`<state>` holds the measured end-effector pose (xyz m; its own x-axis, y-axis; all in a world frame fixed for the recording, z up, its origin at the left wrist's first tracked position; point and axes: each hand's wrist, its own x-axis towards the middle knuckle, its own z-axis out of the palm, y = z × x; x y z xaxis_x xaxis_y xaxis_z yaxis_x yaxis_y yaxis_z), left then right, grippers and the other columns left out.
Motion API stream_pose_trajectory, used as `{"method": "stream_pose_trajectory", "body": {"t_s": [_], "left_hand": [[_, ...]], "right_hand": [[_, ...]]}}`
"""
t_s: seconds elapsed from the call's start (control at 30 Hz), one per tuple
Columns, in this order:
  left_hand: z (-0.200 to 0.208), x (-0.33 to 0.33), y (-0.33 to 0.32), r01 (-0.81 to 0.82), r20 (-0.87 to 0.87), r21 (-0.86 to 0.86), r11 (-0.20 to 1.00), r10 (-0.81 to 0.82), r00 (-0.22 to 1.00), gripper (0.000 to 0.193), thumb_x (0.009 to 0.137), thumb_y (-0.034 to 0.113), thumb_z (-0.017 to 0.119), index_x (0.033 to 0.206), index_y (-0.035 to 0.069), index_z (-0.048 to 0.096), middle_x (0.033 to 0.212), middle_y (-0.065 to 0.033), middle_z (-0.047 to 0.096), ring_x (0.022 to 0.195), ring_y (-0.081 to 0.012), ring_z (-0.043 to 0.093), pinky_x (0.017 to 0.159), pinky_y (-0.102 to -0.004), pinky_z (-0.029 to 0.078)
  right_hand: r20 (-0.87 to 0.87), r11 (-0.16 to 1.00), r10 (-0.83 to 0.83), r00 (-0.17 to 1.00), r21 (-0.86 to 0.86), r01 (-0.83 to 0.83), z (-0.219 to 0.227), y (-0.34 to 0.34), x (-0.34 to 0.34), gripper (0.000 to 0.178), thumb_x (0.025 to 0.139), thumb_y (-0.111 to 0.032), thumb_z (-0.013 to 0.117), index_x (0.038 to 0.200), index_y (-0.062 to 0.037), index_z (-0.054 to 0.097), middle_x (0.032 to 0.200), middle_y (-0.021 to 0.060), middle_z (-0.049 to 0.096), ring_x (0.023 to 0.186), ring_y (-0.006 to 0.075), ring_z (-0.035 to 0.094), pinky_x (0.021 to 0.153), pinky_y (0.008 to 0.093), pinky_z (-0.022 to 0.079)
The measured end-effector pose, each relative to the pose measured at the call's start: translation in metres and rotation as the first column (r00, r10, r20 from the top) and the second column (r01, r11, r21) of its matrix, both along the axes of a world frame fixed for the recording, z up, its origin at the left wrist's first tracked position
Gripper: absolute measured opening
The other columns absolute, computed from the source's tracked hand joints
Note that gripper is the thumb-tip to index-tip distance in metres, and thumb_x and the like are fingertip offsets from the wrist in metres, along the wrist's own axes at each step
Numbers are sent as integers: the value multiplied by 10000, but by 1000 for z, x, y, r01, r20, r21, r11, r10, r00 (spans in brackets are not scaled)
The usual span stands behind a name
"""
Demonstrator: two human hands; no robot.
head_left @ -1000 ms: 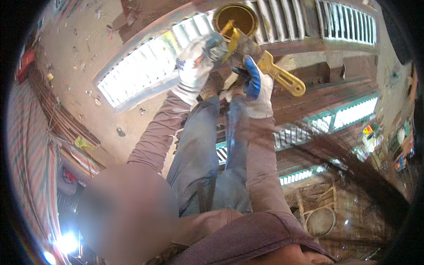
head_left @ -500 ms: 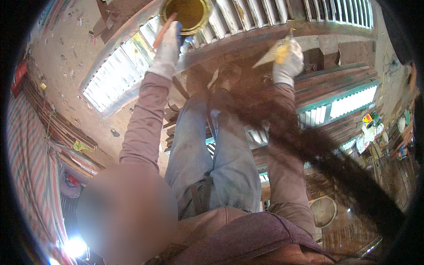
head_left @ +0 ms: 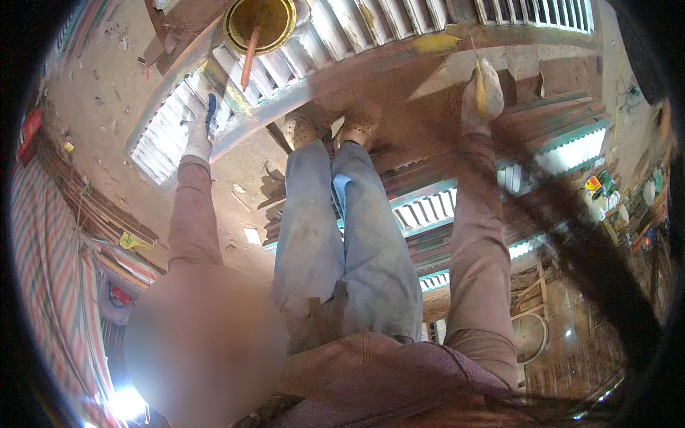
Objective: The person paints a wooden slatted structure using a yellow brush and a paint can. They repeatedly dip the brush into the can and apply paint to the slats and frame.
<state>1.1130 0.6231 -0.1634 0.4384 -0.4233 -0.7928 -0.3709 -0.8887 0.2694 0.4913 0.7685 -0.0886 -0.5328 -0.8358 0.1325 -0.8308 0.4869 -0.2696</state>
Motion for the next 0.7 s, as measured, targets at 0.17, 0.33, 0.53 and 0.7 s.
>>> {"method": "stream_pose_trajectory", "body": {"t_s": [0.17,0.33,0.53,0.7], "left_hand": [[-72,45,7,966,192,-117,231,-949,250,429,869,283,659,1269,164,558,987,-119,663,815,-339,623,684,-432,496],[-71,100,-1,813,135,-152,562,-803,580,320,942,312,521,1180,112,597,904,-232,661,875,-436,625,737,-476,479],[-35,-11,13,785,4,-276,555,-816,579,271,924,287,592,1082,73,644,786,-144,637,683,-284,598,623,-386,450],[-58,50,0,381,-319,-256,888,-450,834,353,919,467,593,1001,131,660,794,9,592,674,-153,522,587,-312,414]], "right_hand": [[-99,973,85,991,221,-61,-22,-6,21,279,908,-223,550,1169,-252,642,1181,1,654,1007,200,650,844,333,528],[61,983,71,996,167,-80,-29,-24,104,297,862,-152,593,1134,-257,648,1152,-28,658,997,178,648,798,308,543],[-118,929,146,982,357,-96,-7,-5,136,328,817,-168,606,1136,-224,655,1125,-2,648,1019,221,631,813,354,527],[65,963,186,980,188,-195,-16,-7,215,399,769,-174,620,1167,-168,626,1151,29,624,1019,257,604,839,383,509]]}}
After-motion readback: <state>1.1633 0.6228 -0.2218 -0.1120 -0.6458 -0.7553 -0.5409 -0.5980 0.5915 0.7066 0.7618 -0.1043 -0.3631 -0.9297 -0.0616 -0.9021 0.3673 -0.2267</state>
